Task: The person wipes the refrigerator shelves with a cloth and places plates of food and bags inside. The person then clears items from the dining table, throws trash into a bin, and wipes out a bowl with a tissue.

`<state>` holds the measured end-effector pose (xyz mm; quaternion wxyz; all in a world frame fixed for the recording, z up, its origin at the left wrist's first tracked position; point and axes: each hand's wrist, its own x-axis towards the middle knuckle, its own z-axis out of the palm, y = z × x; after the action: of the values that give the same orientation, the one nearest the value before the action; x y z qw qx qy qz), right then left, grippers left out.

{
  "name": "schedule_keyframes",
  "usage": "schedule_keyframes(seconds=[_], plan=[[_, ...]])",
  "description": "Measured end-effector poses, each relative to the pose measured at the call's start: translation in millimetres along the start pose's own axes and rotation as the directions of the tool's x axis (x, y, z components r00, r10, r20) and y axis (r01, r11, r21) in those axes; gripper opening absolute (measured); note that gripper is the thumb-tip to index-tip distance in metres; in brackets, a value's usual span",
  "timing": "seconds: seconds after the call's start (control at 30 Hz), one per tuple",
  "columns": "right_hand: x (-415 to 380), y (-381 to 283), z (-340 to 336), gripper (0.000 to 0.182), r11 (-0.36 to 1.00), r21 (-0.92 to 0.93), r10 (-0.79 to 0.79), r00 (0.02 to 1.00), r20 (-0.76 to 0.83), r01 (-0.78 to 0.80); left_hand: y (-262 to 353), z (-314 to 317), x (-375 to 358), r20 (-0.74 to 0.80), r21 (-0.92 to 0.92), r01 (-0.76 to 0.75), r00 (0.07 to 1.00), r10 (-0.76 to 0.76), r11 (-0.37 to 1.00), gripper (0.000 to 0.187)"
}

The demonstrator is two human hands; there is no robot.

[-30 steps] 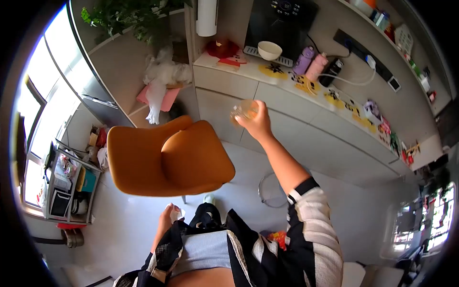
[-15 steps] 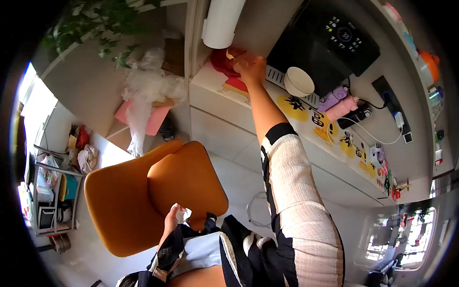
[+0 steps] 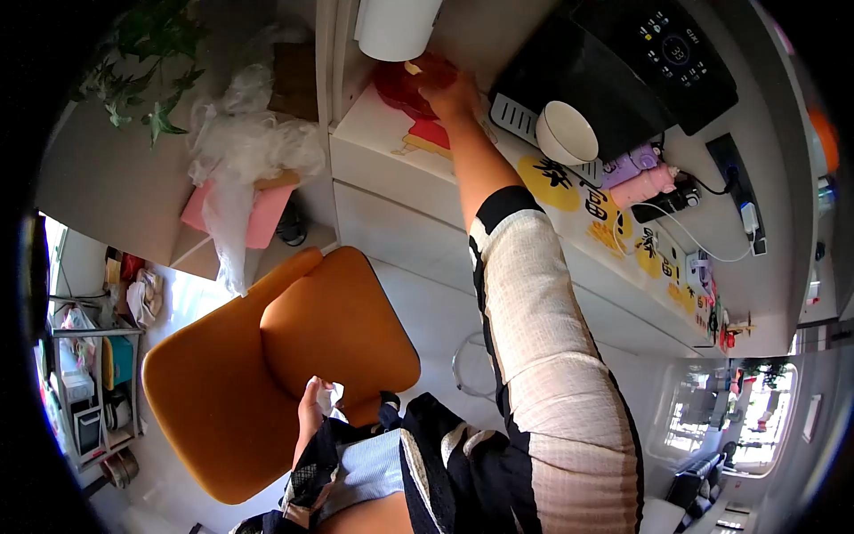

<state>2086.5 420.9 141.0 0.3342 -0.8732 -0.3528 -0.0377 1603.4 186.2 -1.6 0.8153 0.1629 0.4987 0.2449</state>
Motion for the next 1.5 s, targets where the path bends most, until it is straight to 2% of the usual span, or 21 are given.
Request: schedule_keyframes(seconds=[0.17,0.27,0.33,0.43,0.47,0.5,0.57,0.6,0.7,0.8,0.83,0.87,0.9,1.0,1.03,1.07,1.1,1.23,1.3,1.47,1.5], plan=[[4.4,11.2,-0.6,0.083,0.994,0.088,-0.074,0.987,0.14,0.062,15.4,-5.0,1.4,-0.01,0.059,0.065,0.998,-0.064,0.996,0.028],[-10.9,2.9,1.1,0.082,1.0,0.001,0.001,0.999,-0.032,-0.001,27.1,-1.9,10.1,0.038,0.109,0.109,0.993,-0.114,0.988,0.028],[-51.7,-11.9,2.4,0.071,0.938,0.028,-0.317,0.891,-0.324,0.344,43.9,11.5,16.8,0.101,0.136,0.158,0.98,-0.172,0.978,0.028],[-150.2,-14.7,-12.0,0.06,0.798,0.119,-0.549,0.795,-0.26,0.59,73.3,37.5,30.2,0.163,0.254,0.16,0.965,-0.206,0.954,0.029],[-181.9,5.2,-18.6,0.05,0.766,0.107,-0.634,0.773,-0.034,0.633,83.2,47.3,41.6,0.227,0.322,0.164,0.943,-0.244,0.933,0.029],[-220.1,17.5,-25.4,0.039,0.721,0.068,-0.689,0.724,-0.031,0.69,91.2,59.6,52.7,0.277,0.371,0.168,0.919,-0.281,0.913,0.029],[-296.5,43.1,-36.1,0.022,0.847,0.035,-0.51,0.794,0.329,0.53,101.6,85.0,71.2,0.355,0.442,0.163,0.871,-0.339,0.882,0.028],[-333.0,60.8,-39.7,0.014,0.885,0.122,-0.46,0.802,0.381,0.45,104.4,96.9,78.5,0.389,0.477,0.16,0.843,-0.371,0.864,0.028],[-449.3,108.0,-54.2,0.023,0.999,0.018,-0.048,0.945,0.323,0.045,93.2,139.2,113.8,0.465,0.708,0.028,0.733,-0.496,0.705,0.024],[-515.1,109.8,-93.2,0.036,0.949,-0.119,0.314,0.917,0.247,-0.293,63.3,161.4,154.6,0.549,0.827,-0.258,0.562,-0.619,0.499,0.024],[-535.4,107.6,-115.5,0.038,0.868,-0.132,0.493,0.86,0.133,-0.478,36.0,195.6,160.5,0.577,0.802,-0.444,0.401,-0.711,0.4,0.025],[-563.9,110.6,-132.2,0.039,0.834,-0.096,0.535,0.839,-0.102,-0.544,-3.8,225.8,156.0,0.446,0.842,-0.483,0.369,-0.815,0.241,0.026],[-589.5,108.0,-139.9,0.04,0.77,-0.085,0.598,0.762,-0.249,-0.632,-44.0,255.3,150.3,0.302,0.836,-0.543,0.327,-0.896,0.083,0.028],[-644.2,77.8,-141.9,0.038,0.591,0.043,0.68,0.469,-0.564,-0.806,-96.9,275.1,58.4,0.214,0.466,-0.883,0.178,-0.96,-0.06,0.033],[-666.4,71.9,-165.6,0.038,0.54,0.125,0.689,0.352,-0.633,-0.832,-142.9,273.4,23.8,0.211,0.682,-0.73,0.259,-0.943,-0.048,0.034],[-685.0,62.4,-184.4,0.038,0.492,0.209,0.686,0.229,-0.691,-0.845,-171.3,279.2,-12.5,0.056,0.689,-0.724,-0.001,-0.998,0.039,0.029],[-699.4,49.8,-176.1,0.039,0.412,0.341,0.702,0.056,-0.71,-0.845,-189.8,277.4,-44.9,0.001,0.71,-0.703,-0.064,-0.998,0.046,0.027],[-740.0,9.1,-145.4,0.037,0.184,0.657,0.661,-0.402,-0.633,-0.731,-208.3,251.5,-140.2,-0.172,0.702,-0.711,-0.234,-0.957,0.047,0.023],[-762.0,1.5,-129.3,0.038,0.154,0.771,0.564,-0.585,-0.582,-0.618,-236.4,230.8,-159.0,-0.232,0.649,-0.76,-0.226,-0.946,0.022,0.023],[-775.7,24.2,-108.4,0.031,0.309,0.889,0.381,-0.812,-0.442,-0.339,-266.1,217.5,-167.2,-0.379,0.515,-0.857,-0.206,-0.902,-0.021,0.02],[-781.9,33.2,-103.0,0.025,0.337,0.896,0.42,-0.806,-0.417,-0.288,-279.2,220.9,-157.8,-0.364,0.449,-0.891,-0.256,-0.895,0.072,0.02]])
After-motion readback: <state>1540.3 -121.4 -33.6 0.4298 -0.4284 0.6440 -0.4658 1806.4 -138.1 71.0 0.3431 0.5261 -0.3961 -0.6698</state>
